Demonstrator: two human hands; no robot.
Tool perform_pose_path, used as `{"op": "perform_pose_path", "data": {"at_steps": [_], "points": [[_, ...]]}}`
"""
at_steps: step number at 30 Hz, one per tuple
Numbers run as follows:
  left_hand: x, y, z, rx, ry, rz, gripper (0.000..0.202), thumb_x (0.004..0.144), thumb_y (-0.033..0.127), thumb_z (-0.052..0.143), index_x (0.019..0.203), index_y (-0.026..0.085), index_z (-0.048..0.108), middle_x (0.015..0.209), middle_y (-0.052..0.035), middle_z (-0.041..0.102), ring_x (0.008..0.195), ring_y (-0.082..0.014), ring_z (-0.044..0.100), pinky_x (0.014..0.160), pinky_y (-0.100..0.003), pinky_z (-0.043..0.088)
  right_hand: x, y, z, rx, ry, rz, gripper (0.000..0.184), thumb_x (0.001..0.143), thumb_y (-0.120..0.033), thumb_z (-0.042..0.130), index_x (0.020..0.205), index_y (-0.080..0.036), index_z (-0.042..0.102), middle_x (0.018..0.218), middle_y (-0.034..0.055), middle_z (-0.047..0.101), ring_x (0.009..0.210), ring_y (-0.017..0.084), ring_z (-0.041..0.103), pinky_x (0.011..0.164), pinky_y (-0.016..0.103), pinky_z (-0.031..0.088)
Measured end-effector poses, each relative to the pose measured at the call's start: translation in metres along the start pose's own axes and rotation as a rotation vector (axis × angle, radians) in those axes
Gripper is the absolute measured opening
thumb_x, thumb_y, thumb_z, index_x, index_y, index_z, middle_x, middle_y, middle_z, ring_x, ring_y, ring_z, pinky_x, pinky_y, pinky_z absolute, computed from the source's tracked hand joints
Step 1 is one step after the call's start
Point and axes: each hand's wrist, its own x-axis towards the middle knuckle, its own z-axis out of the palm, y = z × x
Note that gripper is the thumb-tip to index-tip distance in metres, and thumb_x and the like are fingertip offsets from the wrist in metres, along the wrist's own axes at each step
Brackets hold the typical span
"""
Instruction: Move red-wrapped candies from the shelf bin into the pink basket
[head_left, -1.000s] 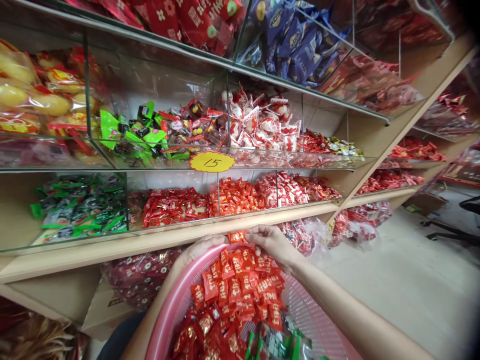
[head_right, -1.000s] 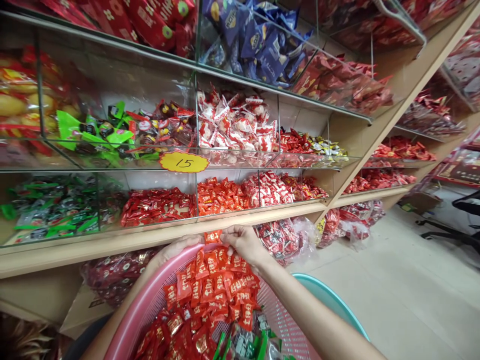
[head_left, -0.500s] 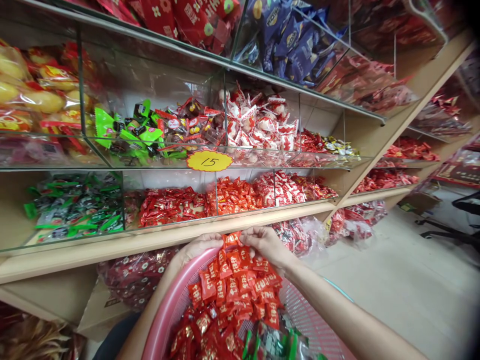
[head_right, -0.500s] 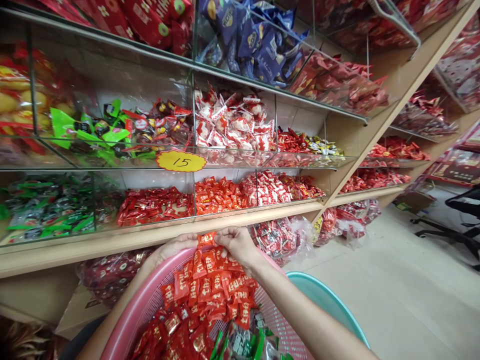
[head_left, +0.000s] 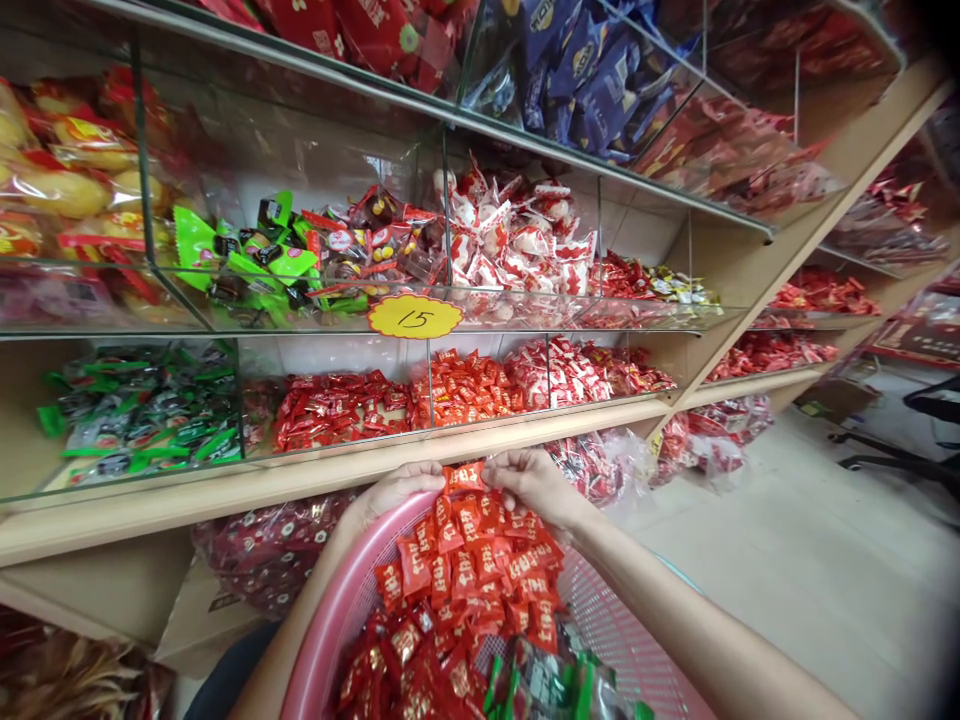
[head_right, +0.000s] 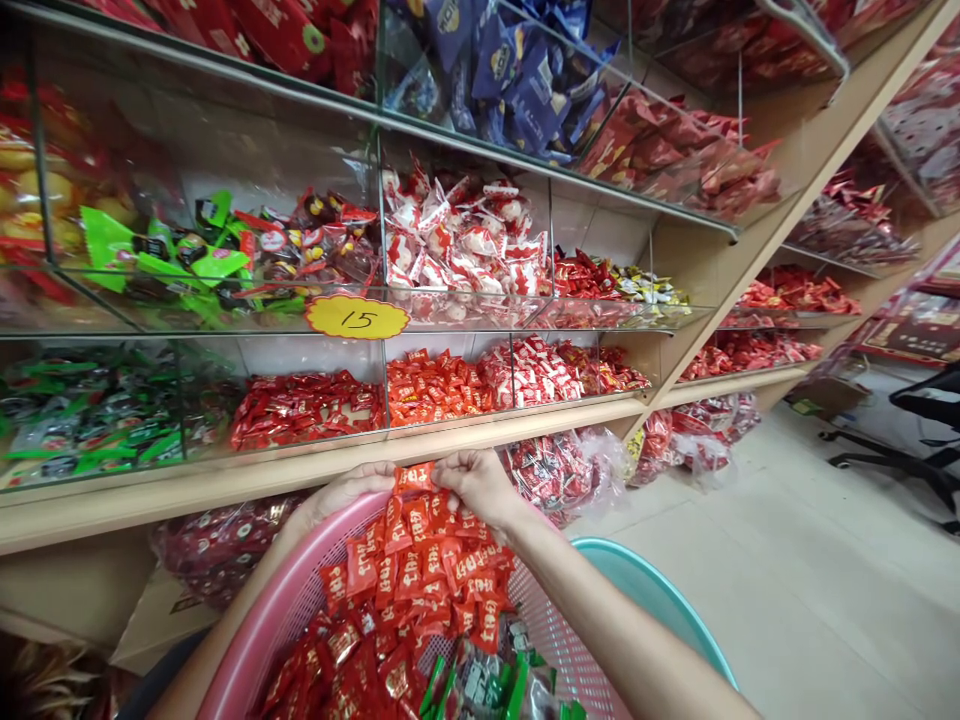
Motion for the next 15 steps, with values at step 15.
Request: {"op": "perform_pose_path", "data": {"at_steps": [15], "points": [[-0.0015, 0.0018, 0.0002, -0.046, -0.014, -0.058, 0.021, 0.062, 0.026, 0.068, 0.078, 0.013, 0.061, 0.063, 0.0003, 0.058, 0.055, -0.0093, 0.047, 0.057, -0.022, 0.033, -0.0061, -0.0046, 0.005, -0.222, -0.014, -0.211, 0.022, 0.065, -0.035, 0.064, 0.064, -0.015, 0.055, 0.05, -0.0053, 0.05, 0.035, 0.005, 0.045, 0.037, 0.017, 0.031]]}}
